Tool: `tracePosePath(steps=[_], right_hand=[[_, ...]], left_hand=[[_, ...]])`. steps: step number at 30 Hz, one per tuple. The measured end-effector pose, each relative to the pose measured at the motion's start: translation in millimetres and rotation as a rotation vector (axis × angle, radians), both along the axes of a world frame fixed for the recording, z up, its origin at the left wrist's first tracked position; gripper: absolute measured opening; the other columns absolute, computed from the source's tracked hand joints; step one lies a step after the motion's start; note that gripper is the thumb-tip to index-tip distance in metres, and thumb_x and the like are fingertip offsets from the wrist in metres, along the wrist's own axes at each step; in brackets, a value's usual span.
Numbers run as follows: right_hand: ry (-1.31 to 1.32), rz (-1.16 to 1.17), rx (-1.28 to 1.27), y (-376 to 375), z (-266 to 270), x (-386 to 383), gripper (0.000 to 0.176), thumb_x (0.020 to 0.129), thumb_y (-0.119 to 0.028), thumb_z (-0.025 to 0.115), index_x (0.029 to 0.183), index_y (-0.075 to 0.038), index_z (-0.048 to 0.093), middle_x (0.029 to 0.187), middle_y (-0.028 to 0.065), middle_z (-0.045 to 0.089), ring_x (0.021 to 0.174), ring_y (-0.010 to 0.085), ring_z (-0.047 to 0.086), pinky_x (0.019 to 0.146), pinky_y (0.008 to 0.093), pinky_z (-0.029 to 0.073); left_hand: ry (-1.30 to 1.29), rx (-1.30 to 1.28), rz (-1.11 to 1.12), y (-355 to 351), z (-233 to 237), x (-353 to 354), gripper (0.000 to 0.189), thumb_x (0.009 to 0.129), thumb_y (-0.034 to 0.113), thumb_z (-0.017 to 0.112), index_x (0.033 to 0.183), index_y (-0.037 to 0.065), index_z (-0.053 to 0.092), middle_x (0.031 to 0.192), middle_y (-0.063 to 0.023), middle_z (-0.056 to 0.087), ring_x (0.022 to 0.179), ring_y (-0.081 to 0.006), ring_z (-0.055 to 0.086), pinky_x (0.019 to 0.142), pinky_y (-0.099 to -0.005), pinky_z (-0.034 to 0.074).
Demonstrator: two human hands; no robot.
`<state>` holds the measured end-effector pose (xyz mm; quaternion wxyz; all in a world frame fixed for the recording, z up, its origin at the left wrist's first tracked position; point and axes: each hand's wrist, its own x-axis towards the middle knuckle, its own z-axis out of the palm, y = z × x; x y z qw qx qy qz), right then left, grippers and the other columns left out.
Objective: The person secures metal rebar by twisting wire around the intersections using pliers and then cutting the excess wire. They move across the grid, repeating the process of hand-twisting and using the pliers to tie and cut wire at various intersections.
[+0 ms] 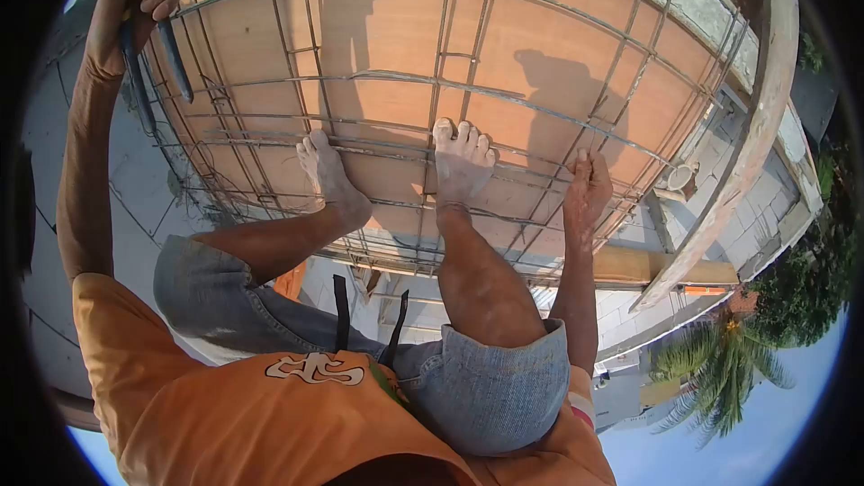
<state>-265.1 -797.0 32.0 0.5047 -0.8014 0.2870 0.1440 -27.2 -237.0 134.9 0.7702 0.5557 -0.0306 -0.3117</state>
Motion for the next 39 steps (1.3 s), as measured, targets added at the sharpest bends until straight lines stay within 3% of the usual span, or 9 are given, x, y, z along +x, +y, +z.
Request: tracePosePath(steps=[2,6,10,12,18,20,24,33,39], right_hand=[[0.044,0.220,-0.020,11.6,20.7,-5.8,0.020,0.100,-0.016,0.053,0.090,0.000,0.061,0.072,-0.0010,0.047,0.067,0.0077,0.045,0.060,0.0240,0.038],[0.240,-0.051,0.298,-3.7,4.6,-41.3,0.019,0.100,-0.018,0.053,0.099,-0.003,0.065,0.070,-0.0048,0.044,0.064,0.0054,0.040,0.061,0.0235,0.040],[0.354,0.051,0.158,-14.7,31.3,-45.0,0.019,0.099,-0.021,0.055,0.099,-0.004,0.065,0.070,-0.0055,0.043,0.064,0.0053,0.041,0.063,0.0238,0.042],[0.302,0.028,0.214,-23.4,25.2,-32.3,0.022,0.099,-0.022,0.056,0.100,-0.001,0.064,0.070,-0.0035,0.047,0.064,0.0065,0.045,0.065,0.0255,0.045],[0.273,-0.191,0.191,-22.1,44.5,15.1,0.025,0.098,-0.022,0.056,0.108,0.000,0.059,0.065,0.0003,0.050,0.060,0.0120,0.051,0.073,0.0327,0.053],[0.227,-0.384,0.215,-55.7,46.6,24.0,0.024,0.098,-0.022,0.056,0.106,0.000,0.060,0.064,-0.0003,0.048,0.057,0.0113,0.049,0.065,0.0311,0.054],[0.206,-0.308,0.166,-90.6,93.8,45.5,0.024,0.097,-0.022,0.057,0.104,0.000,0.062,0.064,-0.0011,0.047,0.054,0.0097,0.045,0.057,0.0271,0.051],[0.132,0.258,-0.095,19.3,202.3,132.9,0.029,0.097,-0.028,0.059,0.103,-0.001,0.068,0.063,-0.0019,0.044,0.056,0.0063,0.041,0.059,0.0278,0.051],[0.201,0.360,0.211,135.0,253.1,136.4,0.027,0.100,-0.024,0.054,0.105,0.000,0.065,0.066,0.0001,0.046,0.061,0.0080,0.044,0.064,0.0295,0.053]], left_hand=[[0.306,0.056,0.319,8.3,47.5,-38.8,0.031,0.105,0.020,0.037,0.118,-0.005,0.051,0.065,0.0039,0.035,0.053,-0.0057,0.036,0.051,-0.0197,0.038],[0.439,0.128,0.676,42.6,86.9,-119.3,0.030,0.106,0.017,0.033,0.120,-0.003,0.050,0.065,0.0031,0.033,0.054,-0.0079,0.033,0.051,-0.0237,0.036],[0.562,0.148,0.861,58.6,117.0,-205.9,0.028,0.105,0.019,0.037,0.118,-0.002,0.051,0.065,0.0030,0.033,0.055,-0.0083,0.034,0.053,-0.0240,0.036],[0.702,0.439,0.899,71.3,130.2,-239.5,0.028,0.102,0.020,0.045,0.118,-0.002,0.049,0.064,0.0026,0.037,0.057,-0.0093,0.037,0.055,-0.0278,0.038],[0.998,0.696,0.664,19.3,103.3,-336.9,0.026,0.095,0.024,0.060,0.102,-0.001,0.062,0.059,0.0008,0.047,0.050,-0.0105,0.043,0.049,-0.0283,0.040],[1.044,0.643,0.637,-2.3,95.6,-363.7,0.026,0.094,0.024,0.061,0.101,-0.001,0.063,0.058,0.0009,0.047,0.049,-0.0104,0.043,0.048,-0.0285,0.040],[1.127,0.656,0.701,-37.4,97.1,-401.3,0.024,0.093,0.024,0.061,0.099,0.001,0.064,0.058,0.0009,0.048,0.048,-0.0102,0.043,0.047,-0.0281,0.039],[0.983,0.660,0.800,-55.0,179.1,-331.3,0.029,0.093,0.029,0.062,0.095,0.000,0.065,0.058,-0.0003,0.051,0.050,-0.0110,0.046,0.049,-0.0274,0.039],[0.933,0.254,0.701,-83.9,226.5,-237.1,0.039,0.091,0.034,0.065,0.102,-0.004,0.064,0.098,-0.0162,0.068,0.056,-0.0165,0.062,0.046,-0.0247,0.051]])
